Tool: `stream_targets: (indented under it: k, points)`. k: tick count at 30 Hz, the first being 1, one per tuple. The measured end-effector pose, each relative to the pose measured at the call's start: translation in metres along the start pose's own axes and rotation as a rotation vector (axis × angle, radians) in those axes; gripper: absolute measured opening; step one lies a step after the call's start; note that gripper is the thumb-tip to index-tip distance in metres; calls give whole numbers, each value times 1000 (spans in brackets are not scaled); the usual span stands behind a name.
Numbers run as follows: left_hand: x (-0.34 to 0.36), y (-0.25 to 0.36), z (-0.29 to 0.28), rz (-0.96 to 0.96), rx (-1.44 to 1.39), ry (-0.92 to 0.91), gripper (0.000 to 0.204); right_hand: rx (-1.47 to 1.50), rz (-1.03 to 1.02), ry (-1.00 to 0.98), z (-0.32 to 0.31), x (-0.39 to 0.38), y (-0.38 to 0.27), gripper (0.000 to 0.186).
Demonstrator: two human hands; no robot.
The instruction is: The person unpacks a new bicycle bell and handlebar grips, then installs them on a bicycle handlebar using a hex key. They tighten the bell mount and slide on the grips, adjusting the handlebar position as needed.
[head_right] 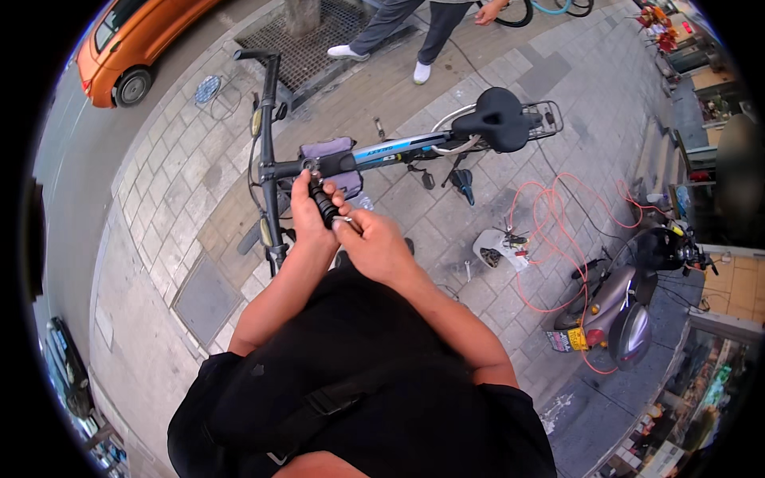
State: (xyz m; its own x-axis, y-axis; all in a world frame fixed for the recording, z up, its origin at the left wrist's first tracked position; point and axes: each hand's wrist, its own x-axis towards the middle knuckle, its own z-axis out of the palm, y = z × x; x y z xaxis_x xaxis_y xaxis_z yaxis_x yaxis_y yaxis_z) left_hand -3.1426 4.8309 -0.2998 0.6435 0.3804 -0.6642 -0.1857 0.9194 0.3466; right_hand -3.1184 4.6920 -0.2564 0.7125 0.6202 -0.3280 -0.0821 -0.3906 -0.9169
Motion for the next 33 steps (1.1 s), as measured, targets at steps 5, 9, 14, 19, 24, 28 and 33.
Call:
stream_targets:
  k: [5,9,14,19,24,28,33]
  points:
    - [24,2,-1,-114,-44,-17,35,153,9,18,1,12,17,21]
    - [37,0,-12,-190,-89,11,40,4,-26,81,-3,9,16,23]
    - [47,4,-6,-287,-122,-12,47,-30,-34,126,-9,7,-11,26]
    - [50,-5,-8,-206,11,-19,56,-51,-25,147,-1,20,15,36]
    - [45,-4,7,-128,54,4,42,275,61,92,8,28,27,34]
    - [37,-8,12,-27,135,-108,43,567,186,68,-1,33,27,40]
    - [27,-14,17,52,259,-302,41,596,394,4,-23,36,12,49]
